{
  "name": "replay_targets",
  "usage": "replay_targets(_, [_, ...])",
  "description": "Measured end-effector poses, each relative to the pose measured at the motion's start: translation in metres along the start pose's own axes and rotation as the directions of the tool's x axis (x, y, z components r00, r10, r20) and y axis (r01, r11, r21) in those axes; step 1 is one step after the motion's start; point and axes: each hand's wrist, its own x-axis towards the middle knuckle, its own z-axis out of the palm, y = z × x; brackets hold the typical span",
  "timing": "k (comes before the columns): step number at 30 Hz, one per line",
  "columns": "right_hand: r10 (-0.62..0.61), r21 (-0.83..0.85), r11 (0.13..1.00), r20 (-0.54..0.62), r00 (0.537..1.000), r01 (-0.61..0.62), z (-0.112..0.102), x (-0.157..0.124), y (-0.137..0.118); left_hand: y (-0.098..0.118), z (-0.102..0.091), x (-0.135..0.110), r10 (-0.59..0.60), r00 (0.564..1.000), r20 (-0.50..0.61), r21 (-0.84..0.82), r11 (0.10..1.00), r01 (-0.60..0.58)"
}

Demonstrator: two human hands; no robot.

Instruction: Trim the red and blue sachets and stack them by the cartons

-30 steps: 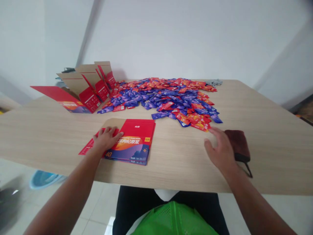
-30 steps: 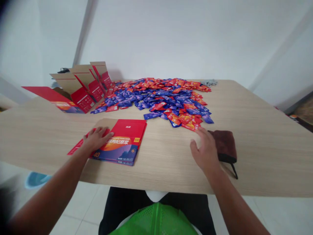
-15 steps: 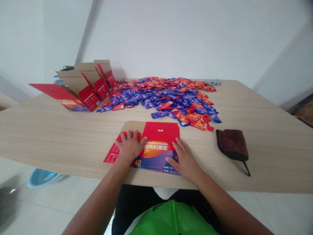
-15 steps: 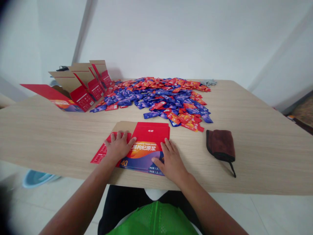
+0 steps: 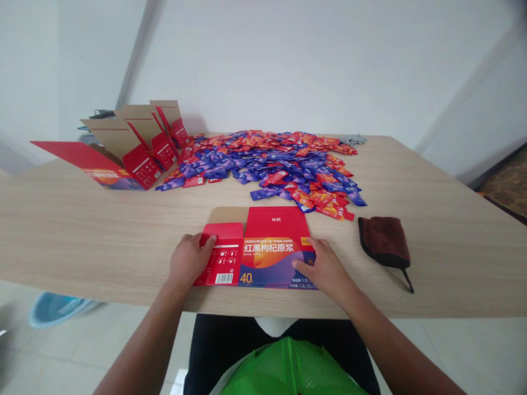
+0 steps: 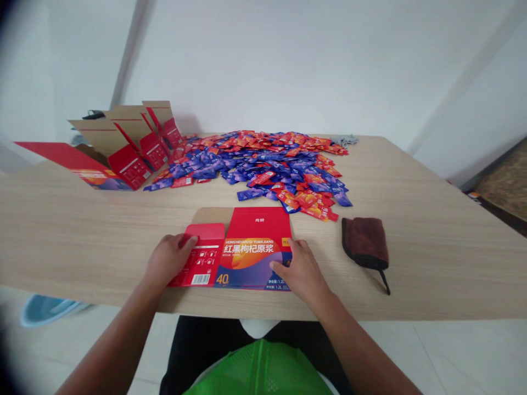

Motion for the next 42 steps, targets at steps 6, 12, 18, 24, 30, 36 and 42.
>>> replay_targets(6, [0.110,0.223,0.972,-0.140,0.984,-0.077,0.010,-0.007,0.001,0.009,-0.001,-0.012,0.089,0.979,-0.182,-0.120,0.986,-0.111])
replay_targets(12, [0.215,0.666,0.721,0.048,0.975,-0.192,-0.001,-0.024,-0.009,0.014,-0.026,-0.024,-0.074,0.997,0.018,-0.476,0.877,0.073])
replay_targets(18, [0.162,0.770,0.557,0.266,0.950,-0.311,-0.056,-0.051,-0.015,0.026,-0.080,-0.049,0.003,0.973,0.232,-0.856,0.476,0.203])
replay_targets(24, [0.015,0.643,0.764,-0.092,0.996,0.048,-0.087,0.003,0.019,0.080,-0.072,-0.026,0.081,0.981,-0.176,-0.969,0.161,-0.187])
replay_targets(30, [-0.032,0.680,0.700,-0.276,0.961,0.218,-0.050,0.049,0.056,0.101,-0.031,0.000,0.270,0.935,-0.229,-0.955,0.124,-0.270])
replay_targets(36, [-0.040,0.741,0.632,-0.261,0.965,0.227,-0.036,0.050,0.063,0.098,-0.016,-0.009,0.283,0.934,-0.219,-0.948,0.165,-0.273])
replay_targets(42, [-0.079,0.715,0.656,-0.254,0.964,0.242,-0.028,0.052,0.057,0.108,-0.014,-0.008,0.271,0.920,-0.282,-0.924,0.183,-0.337])
